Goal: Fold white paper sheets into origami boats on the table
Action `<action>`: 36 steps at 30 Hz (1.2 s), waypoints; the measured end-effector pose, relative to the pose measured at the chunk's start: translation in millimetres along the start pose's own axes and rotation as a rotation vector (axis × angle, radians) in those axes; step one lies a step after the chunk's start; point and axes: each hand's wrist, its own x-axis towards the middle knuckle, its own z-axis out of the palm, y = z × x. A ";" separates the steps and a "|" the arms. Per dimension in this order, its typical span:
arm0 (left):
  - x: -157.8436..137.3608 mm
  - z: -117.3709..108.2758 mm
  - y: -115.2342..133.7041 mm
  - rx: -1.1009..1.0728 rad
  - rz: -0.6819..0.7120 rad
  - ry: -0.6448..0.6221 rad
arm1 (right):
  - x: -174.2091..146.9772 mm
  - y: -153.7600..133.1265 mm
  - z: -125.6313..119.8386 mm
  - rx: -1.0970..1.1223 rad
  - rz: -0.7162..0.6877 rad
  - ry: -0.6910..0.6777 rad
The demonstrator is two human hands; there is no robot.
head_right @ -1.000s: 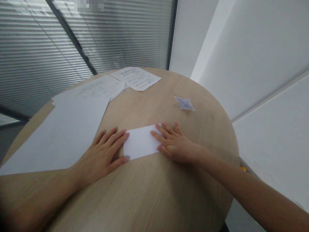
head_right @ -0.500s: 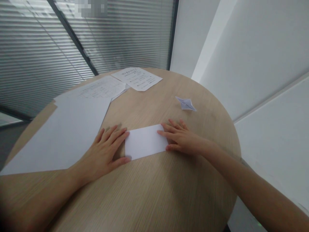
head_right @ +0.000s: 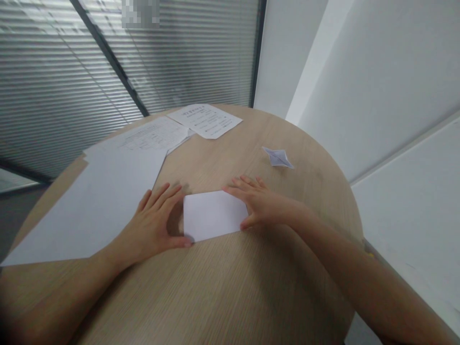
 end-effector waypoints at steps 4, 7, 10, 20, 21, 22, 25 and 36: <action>0.3 -4.5 2.1 -0.106 0.055 0.068 | 3.3 -3.0 4.0 0.011 -0.038 0.076; 0.3 -6.4 6.4 -0.200 0.148 0.135 | 1.8 -3.5 10.6 -0.016 -0.088 0.187; 1.2 -6.6 11.5 -0.242 0.206 0.206 | 1.0 -5.3 16.6 -0.060 -0.140 0.321; -0.4 -20.9 16.0 -0.078 0.468 0.524 | -9.4 -31.2 23.9 -0.298 -0.380 0.946; -1.6 -23.1 17.4 -0.041 0.489 0.538 | -11.1 -33.4 24.1 -0.302 -0.401 0.969; -2.5 -24.9 19.3 -0.002 0.504 0.542 | -12.1 -35.1 24.6 -0.307 -0.426 0.970; -3.6 -27.5 26.5 0.110 0.541 0.521 | -10.1 -36.2 28.1 -0.318 -0.532 0.892; 0.6 -12.5 32.6 0.106 0.577 0.343 | 2.5 -19.8 38.5 -0.234 -0.633 0.596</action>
